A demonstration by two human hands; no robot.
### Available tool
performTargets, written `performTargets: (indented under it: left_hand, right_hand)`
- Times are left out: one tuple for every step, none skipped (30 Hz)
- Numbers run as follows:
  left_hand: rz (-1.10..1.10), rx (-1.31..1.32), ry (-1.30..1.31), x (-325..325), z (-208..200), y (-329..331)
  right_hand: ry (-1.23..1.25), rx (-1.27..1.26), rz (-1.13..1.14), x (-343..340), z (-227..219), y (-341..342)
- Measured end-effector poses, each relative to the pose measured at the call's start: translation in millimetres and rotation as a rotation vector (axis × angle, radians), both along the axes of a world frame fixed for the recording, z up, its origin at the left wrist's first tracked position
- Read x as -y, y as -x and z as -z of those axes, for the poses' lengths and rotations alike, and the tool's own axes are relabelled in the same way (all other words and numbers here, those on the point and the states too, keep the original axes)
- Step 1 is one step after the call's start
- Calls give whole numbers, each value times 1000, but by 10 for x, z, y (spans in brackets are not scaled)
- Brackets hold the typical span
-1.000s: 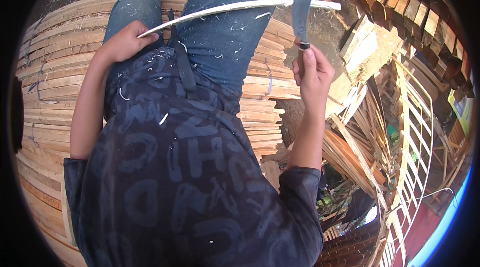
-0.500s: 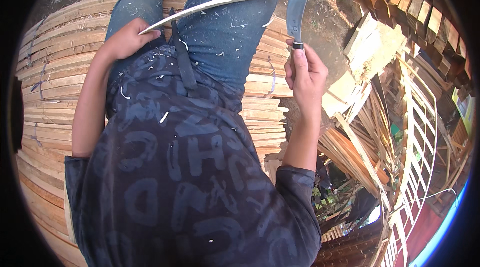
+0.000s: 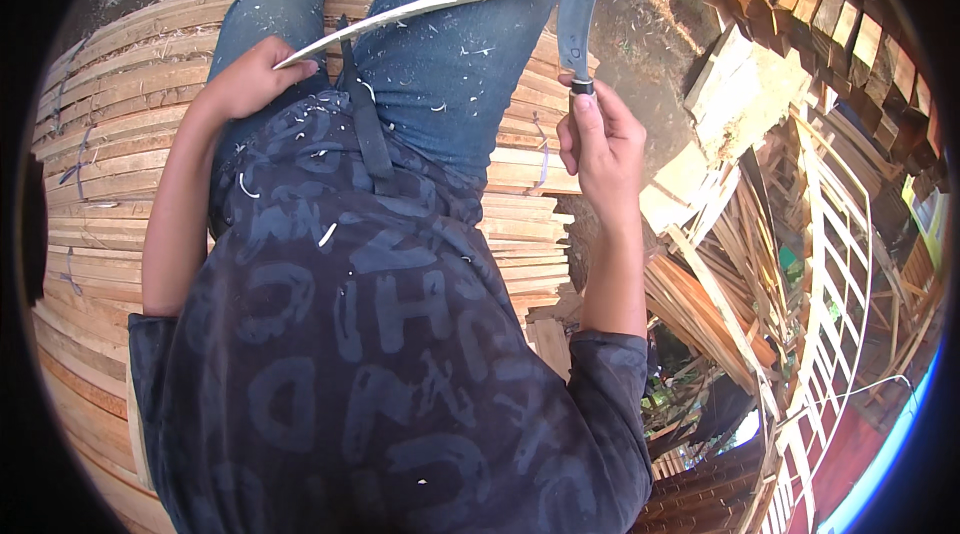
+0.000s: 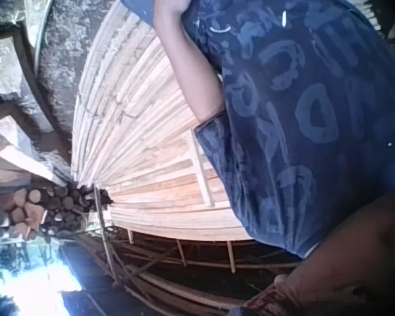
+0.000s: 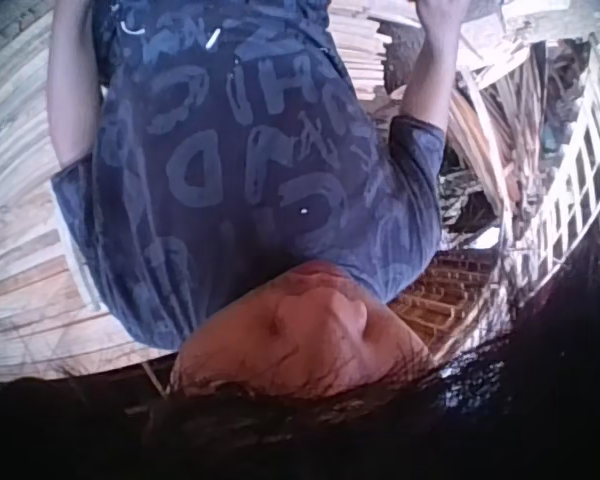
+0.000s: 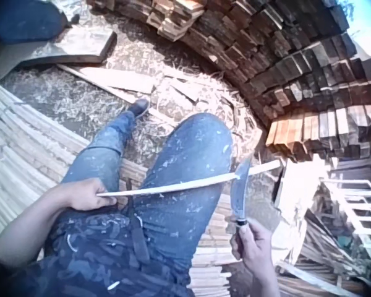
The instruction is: The person sits on the ground and uses a curved knife to shave thin strips from a long piece of wood held across their lap. They repeatedly draw the knife along the wood to remove shavings, occasionally adjusting their grip and the wood's position.
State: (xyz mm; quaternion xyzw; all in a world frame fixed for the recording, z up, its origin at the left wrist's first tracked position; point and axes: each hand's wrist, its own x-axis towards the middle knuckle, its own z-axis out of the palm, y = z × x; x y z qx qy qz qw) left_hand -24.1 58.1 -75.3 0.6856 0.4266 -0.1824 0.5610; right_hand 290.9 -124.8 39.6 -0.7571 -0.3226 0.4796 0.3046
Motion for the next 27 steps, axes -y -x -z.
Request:
performTargets:
  left_hand:
    - [6, 14, -4, -7, -32, 4]
    - [3, 21, 5, 29, -48, 24]
    - [-20, 60, -18, 54, -16, 33]
    - [-44, 98, -41, 84, 45, 36]
    - [-68, 131, -73, 92, 79, 63]
    - [-47, 119, -60, 78, 73, 70]
    - [-27, 107, -46, 67, 56, 75]
    - [-16, 98, -22, 88, 56, 77]
    - [-77, 138, -121, 119, 80, 80]
    - [-138, 177, -221, 159, 113, 81]
    - [-190, 210, -317, 195, 112, 86]
    - [-31, 123, -49, 36, 73, 53]
    - [-27, 108, -37, 72, 80, 70]
    - [-21, 101, -35, 65, 81, 67]
    - [-15, 94, -34, 51, 58, 57]
    - [20, 59, 11, 11, 6, 55]
    - [-37, 104, -56, 64, 44, 69]
    - [-95, 147, -123, 135, 115, 93]
    - [-153, 189, -191, 180, 163, 102]
    - [-56, 120, -56, 67, 107, 56]
    - [-35, 112, -34, 46, 86, 56]
    - [-13, 103, -12, 37, 63, 64]
    - [-1, 101, 14, 49, 40, 59]
    - [-54, 107, -2, 90, 15, 58]
    - [-40, 87, 2, 58, 21, 40]
    - [-20, 59, 8, 19, 33, 35]
    - [0, 31, 14, 6, 39, 35]
  right_hand:
    - [-109, -30, 124, -30, -8, -46]
    - [-205, -67, 240, -66, -16, -119]
    - [-300, -104, 356, -112, -19, -158]
    - [-438, -187, 566, -164, 4, -100]
    - [-295, -199, 395, -138, 47, -31]
    - [-160, -201, 229, -52, 73, 32]
    - [-25, -201, 62, -1, 80, 68]
    - [-15, -94, -5, -1, 30, -12]
    - [-86, -8, 11, -43, 18, -117]
    - [-267, -101, 244, -127, 24, -145]
    - [-442, -199, 488, -191, 12, -115]
    - [-423, -180, 463, -195, 14, -84]
    - [-128, 67, 8, -135, 30, -90]
    - [-101, 37, 2, -133, 12, -81]
    - [-75, 8, -5, -132, -10, -71]
    - [-48, -21, -11, -142, -22, -64]
    - [-143, -23, 123, -160, -47, -116]
    - [-303, -111, 321, -213, -20, -92]
    - [-462, -199, 521, -251, 7, -66]
    - [-265, -79, 273, -182, 33, -88]
    - [-24, 15, -65, -135, 58, 41]
    - [-25, -34, -31, -83, 72, 35]
    - [-21, -78, -7, -74, 57, -14]
    - [-134, -117, 137, -119, 30, -64]
    - [-246, -156, 282, -190, 7, -98]
    - [-464, -308, 462, -239, 43, -63]
    - [-292, -249, 287, -214, 61, 0]
